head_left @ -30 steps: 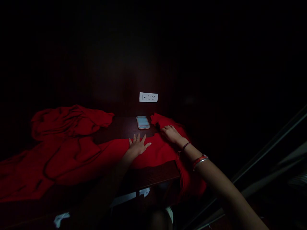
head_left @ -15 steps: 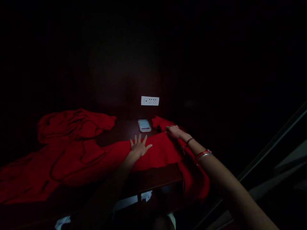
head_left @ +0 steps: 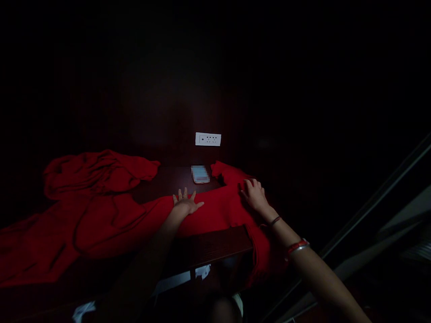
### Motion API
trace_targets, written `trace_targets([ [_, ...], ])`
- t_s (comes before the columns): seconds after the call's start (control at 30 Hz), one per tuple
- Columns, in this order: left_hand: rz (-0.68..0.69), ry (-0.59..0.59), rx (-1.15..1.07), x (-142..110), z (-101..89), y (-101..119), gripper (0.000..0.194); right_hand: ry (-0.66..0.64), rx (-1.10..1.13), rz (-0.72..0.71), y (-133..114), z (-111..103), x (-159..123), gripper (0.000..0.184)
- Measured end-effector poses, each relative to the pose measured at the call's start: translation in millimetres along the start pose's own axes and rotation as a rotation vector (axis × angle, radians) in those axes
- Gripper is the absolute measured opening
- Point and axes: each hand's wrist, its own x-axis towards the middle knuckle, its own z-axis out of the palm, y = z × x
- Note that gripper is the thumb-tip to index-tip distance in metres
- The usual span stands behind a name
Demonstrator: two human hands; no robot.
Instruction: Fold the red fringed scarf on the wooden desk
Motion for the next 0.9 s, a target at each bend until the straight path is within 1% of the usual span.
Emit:
trace_targets([
  [0.03, 0.028, 0.057, 0.018, -4.0, -1.8, 3.9, 0.072, -0.051, 0.03, 0.003, 3.4, -2.0, -12.2, 0.037],
  [0.07, 0.088, 0.117, 0.023, -9.3, -3.1, 9.5, 0.07, -0.116, 0.066, -0.041, 6.1, -3.6, -24.7, 0.036],
  [0.13, 0.295, 0.202, -0.011, -22.8, -3.9, 24.1, 0.068, -0.219, 0.129, -0.222, 8.6, -5.9, -47.9, 0.035],
  [0.17, 0.418, 0.216, -0.037, -30.3, -3.3, 31.9, 0.069, -0.237, 0.143, -0.305, 8.5, -6.8, -57.3, 0.036],
  [0.2, 0.539, 0.217, -0.06, -37.6, -2.2, 39.4, 0.071, -0.235, 0.143, -0.363, 7.9, -7.7, -64.6, 0.037],
  [0.27, 0.755, 0.213, -0.077, -49.7, 1.3, 50.9, 0.073, -0.221, 0.125, -0.415, 6.7, -10.4, -72.0, 0.037],
  [0.33, 0.904, 0.169, -0.06, -56.3, 4.7, 56.4, 0.066, -0.235, 0.116, -0.434, 7.8, -14.2, -71.7, 0.034],
  [0.37, 0.948, 0.13, -0.05, -57.6, 5.9, 57.1, 0.059, -0.256, 0.112, -0.437, 9.5, -16.3, -70.0, 0.033],
  [0.43, 0.992, 0.052, -0.041, -57.7, 6.5, 55.7, 0.045, -0.305, 0.085, -0.408, 14.6, -20.2, -66.4, 0.03],
  [0.47, 1.004, 0.027, -0.047, -57.3, 5.9, 54.3, 0.041, -0.327, 0.058, -0.383, 17.5, -21.9, -65.4, 0.029],
  [0.53, 1.044, 0.008, -0.077, -57.0, 3.5, 51.5, 0.04, -0.341, -0.014, -0.34, 22.8, -24.2, -65.6, 0.028],
  [0.57, 1.069, 0.009, -0.093, -57.0, 2.4, 50.3, 0.04, -0.327, -0.054, -0.329, 24.9, -24.9, -66.8, 0.028],
  [0.63, 1.089, 0.01, -0.116, -56.9, 1.7, 48.7, 0.042, -0.252, -0.132, -0.31, 28.0, -25.2, -70.4, 0.03],
  [0.7, 1.025, -0.033, -0.111, -55.0, 3.5, 47.2, 0.05, -0.164, -0.194, -0.267, 29.7, -23.7, -74.4, 0.03],
  [0.77, 0.917, -0.114, -0.076, -51.0, 6.1, 45.0, 0.056, -0.136, -0.231, -0.196, 30.6, -20.6, -78.2, 0.028],
  [0.83, 0.851, -0.193, -0.053, -46.7, 6.5, 41.8, 0.053, -0.17, -0.225, -0.138, 31.0, -16.7, -81.4, 0.026],
  [0.9, 0.858, -0.21, -0.07, -45.1, 3.4, 38.9, 0.043, -0.176, -0.195, -0.101, 30.9, -13.4, -83.9, 0.026],
])
